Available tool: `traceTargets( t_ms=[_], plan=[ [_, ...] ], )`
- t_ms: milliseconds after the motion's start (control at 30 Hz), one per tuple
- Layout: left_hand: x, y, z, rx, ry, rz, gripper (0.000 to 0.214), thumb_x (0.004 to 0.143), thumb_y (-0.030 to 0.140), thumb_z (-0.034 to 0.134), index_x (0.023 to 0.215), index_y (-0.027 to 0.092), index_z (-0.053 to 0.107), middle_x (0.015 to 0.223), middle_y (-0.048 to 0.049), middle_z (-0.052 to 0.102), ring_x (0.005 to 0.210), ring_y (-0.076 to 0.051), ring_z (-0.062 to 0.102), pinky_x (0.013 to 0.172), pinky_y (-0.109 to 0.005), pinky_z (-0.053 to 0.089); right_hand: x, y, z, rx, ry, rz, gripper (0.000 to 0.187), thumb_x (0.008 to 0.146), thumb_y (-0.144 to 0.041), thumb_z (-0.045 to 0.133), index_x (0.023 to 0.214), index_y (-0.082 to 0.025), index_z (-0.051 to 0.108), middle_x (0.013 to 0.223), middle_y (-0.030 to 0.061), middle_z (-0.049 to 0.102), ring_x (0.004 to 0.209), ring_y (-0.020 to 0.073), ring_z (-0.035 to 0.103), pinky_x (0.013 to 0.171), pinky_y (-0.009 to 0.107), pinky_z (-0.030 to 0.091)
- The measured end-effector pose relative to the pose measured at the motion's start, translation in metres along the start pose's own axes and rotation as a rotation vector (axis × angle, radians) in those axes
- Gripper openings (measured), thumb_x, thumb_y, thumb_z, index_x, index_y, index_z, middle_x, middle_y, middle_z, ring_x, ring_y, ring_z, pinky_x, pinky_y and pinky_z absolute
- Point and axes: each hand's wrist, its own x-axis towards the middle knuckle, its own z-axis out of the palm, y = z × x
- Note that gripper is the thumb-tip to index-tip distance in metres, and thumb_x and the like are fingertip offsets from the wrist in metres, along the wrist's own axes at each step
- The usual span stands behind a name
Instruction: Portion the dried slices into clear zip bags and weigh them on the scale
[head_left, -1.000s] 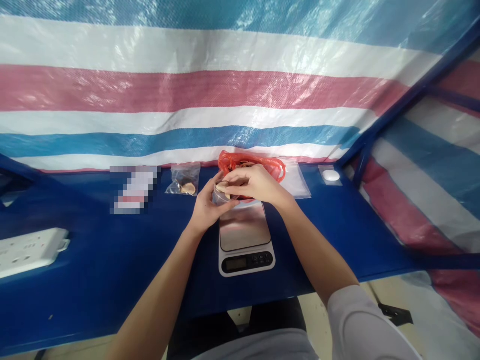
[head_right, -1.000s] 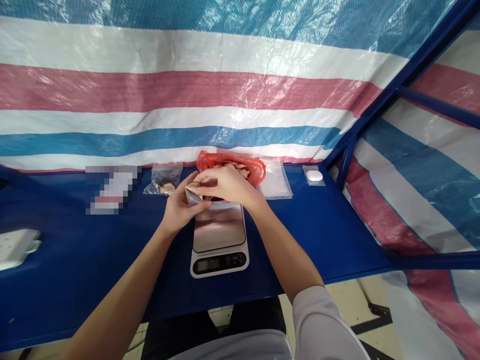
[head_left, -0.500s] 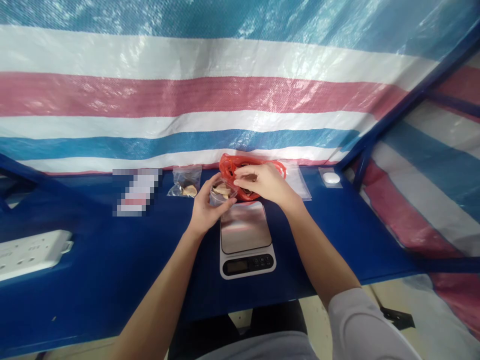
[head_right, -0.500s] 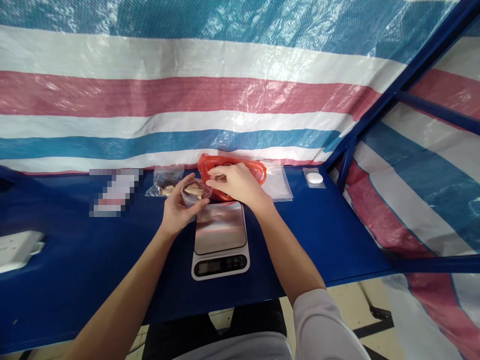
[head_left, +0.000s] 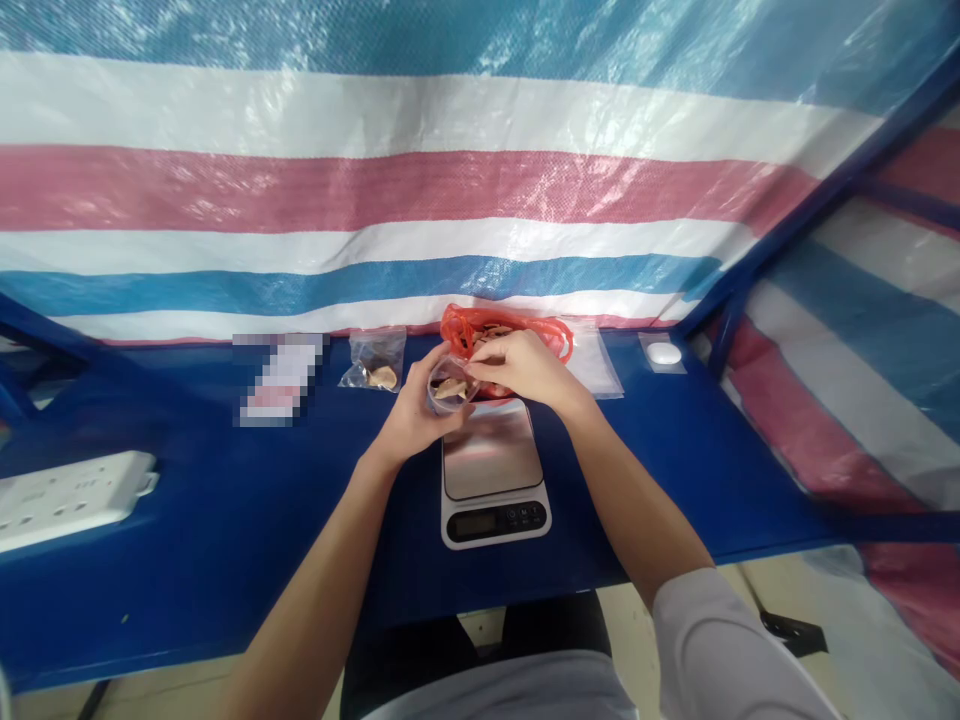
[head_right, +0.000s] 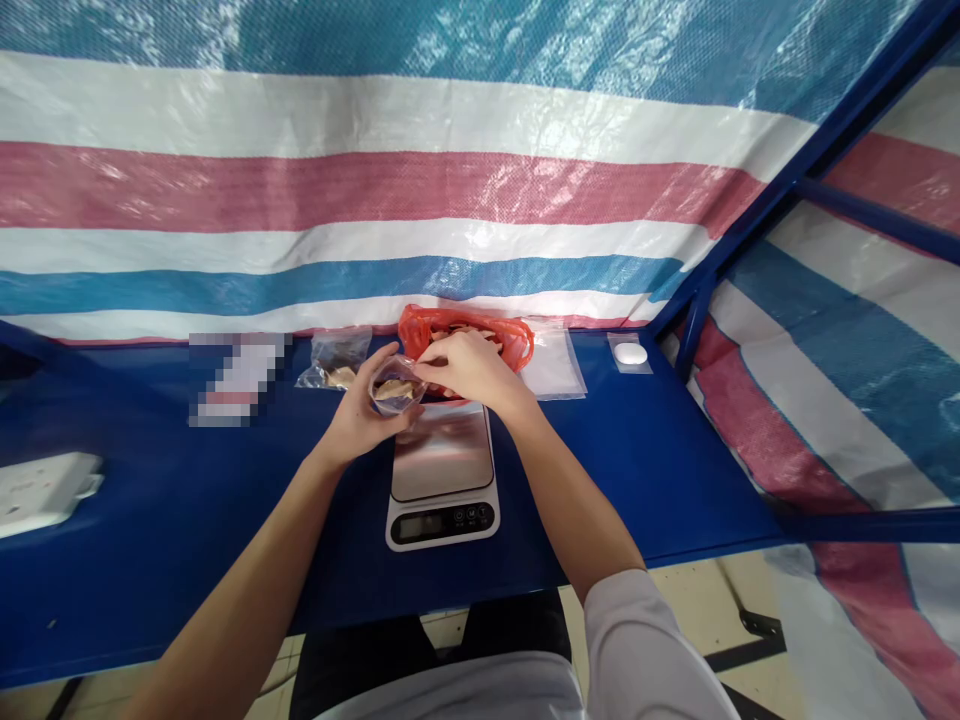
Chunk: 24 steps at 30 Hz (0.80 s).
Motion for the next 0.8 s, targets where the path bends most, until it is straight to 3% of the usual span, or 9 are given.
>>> traceTargets(
  t_ms=[167,333,567,700,800],
  plan=[
    [0.006,0.007,-0.015,0.1,-0.063,0.012,0.091,0.073,0.038,0.086,0.153,0.026,0.043,0.137,-0.0132,0.059,0.13,-0.033,0.056,0.114,-0.051,0.045,0.003,-0.001,0.005,-0.008,0.082,-0.02,0.025,0.094,-0.037,0.065,0.088,-0.019,0.081,0.075,0.0032,0.075,0.067,0.0154,0.068,0.064,0.027,0.047],
    [0.015,0.016,-0.019,-0.001,-0.113,0.0,0.095,0.075,0.041,0.085,0.155,0.024,0.036,0.15,-0.016,0.052,0.136,-0.034,0.054,0.115,-0.05,0.044,0.008,-0.002,0.011,-0.014,0.147,-0.013,0.022,0.093,-0.038,0.069,0.09,-0.021,0.082,0.084,0.0048,0.078,0.078,0.0186,0.071,0.069,0.027,0.051],
    [0.019,0.009,-0.031,0.037,-0.163,0.034,0.087,0.077,0.034,0.079,0.154,0.021,0.039,0.14,-0.0162,0.06,0.127,-0.032,0.062,0.111,-0.047,0.049,0.009,-0.016,-0.003,-0.129,0.071,-0.009,0.02,0.092,-0.03,0.067,0.082,-0.02,0.081,0.076,0.0022,0.076,0.068,0.0156,0.068,0.063,0.025,0.043],
    [0.021,0.012,-0.036,0.128,-0.149,0.023,0.09,0.074,0.041,0.083,0.152,0.022,0.043,0.151,-0.016,0.052,0.139,-0.034,0.052,0.118,-0.05,0.041,0.009,-0.026,-0.008,-0.203,0.082,0.006,0.022,0.093,-0.032,0.065,0.083,-0.02,0.081,0.073,0.0024,0.076,0.065,0.0151,0.065,0.06,0.026,0.039],
    [0.023,0.018,-0.03,0.063,-0.092,-0.006,0.091,0.072,0.047,0.085,0.15,0.022,0.047,0.147,-0.0159,0.057,0.135,-0.034,0.056,0.116,-0.049,0.043,0.01,-0.029,-0.006,-0.264,0.066,0.027,0.022,0.093,-0.031,0.065,0.083,-0.021,0.082,0.076,0.0026,0.076,0.067,0.0153,0.065,0.06,0.026,0.037]
  ],
)
